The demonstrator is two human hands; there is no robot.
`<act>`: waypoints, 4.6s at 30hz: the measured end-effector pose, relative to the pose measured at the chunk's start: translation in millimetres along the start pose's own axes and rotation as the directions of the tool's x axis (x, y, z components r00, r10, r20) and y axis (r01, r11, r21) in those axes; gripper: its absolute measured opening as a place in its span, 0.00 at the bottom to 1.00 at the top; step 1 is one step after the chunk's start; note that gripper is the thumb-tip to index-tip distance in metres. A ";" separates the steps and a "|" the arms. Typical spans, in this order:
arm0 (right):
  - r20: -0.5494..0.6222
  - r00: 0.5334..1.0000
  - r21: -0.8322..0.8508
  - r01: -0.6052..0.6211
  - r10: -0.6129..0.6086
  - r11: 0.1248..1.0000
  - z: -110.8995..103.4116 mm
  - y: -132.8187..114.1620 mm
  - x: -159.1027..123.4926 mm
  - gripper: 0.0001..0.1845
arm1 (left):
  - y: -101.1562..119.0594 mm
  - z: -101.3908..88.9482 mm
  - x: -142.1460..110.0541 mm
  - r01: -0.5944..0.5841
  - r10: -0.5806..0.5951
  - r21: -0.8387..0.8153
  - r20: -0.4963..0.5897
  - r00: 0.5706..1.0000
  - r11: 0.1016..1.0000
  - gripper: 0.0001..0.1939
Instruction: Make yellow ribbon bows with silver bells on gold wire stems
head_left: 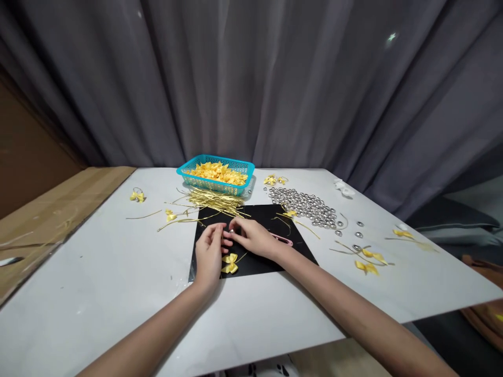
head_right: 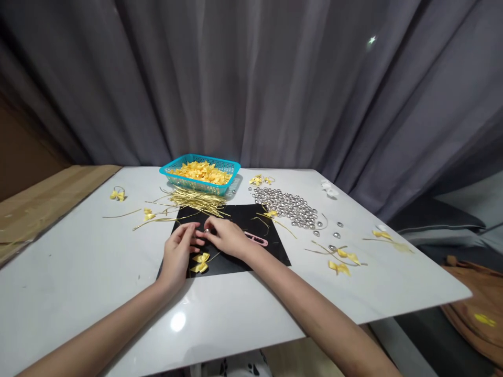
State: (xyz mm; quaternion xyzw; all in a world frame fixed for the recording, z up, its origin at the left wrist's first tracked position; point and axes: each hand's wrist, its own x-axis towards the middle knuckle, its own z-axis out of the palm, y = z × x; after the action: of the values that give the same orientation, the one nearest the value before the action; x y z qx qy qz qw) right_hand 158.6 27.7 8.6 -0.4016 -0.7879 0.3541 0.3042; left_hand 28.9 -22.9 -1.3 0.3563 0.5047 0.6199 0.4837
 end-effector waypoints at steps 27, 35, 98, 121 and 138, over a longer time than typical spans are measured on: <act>0.038 0.902 0.831 -0.268 0.431 0.488 -6.2 7.8 -18.1 0.17 | -8.0 5.5 -0.2 0.093 -0.112 0.084 0.273 0.956 0.992 0.14; 0.173 0.867 0.932 -0.297 0.467 0.206 -14.9 13.5 -16.5 0.12 | 1.1 7.6 -4.9 0.099 -0.122 0.094 0.283 0.951 0.991 0.13; -0.026 0.986 0.619 -0.112 0.163 0.778 -17.5 -10.4 -23.2 0.14 | 11.9 2.6 6.1 0.238 -0.202 -0.088 0.303 0.932 0.967 0.19; -0.075 0.997 0.555 0.028 0.017 0.831 -18.1 -19.6 -29.0 0.16 | 16.0 3.6 -3.0 -0.162 0.085 0.222 0.324 0.942 0.962 0.10; 0.065 0.982 -0.026 0.177 -0.175 0.984 -24.2 -20.3 -30.3 0.05 | -3.3 -4.5 6.4 -0.325 0.172 0.371 0.390 0.904 0.870 0.13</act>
State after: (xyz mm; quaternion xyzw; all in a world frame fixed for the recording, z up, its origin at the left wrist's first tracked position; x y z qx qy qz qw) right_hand 183.5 1.0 32.6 -0.3238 -0.8350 0.3255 0.3033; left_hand 23.7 -17.9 -5.8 0.6194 0.4846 0.4797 0.3892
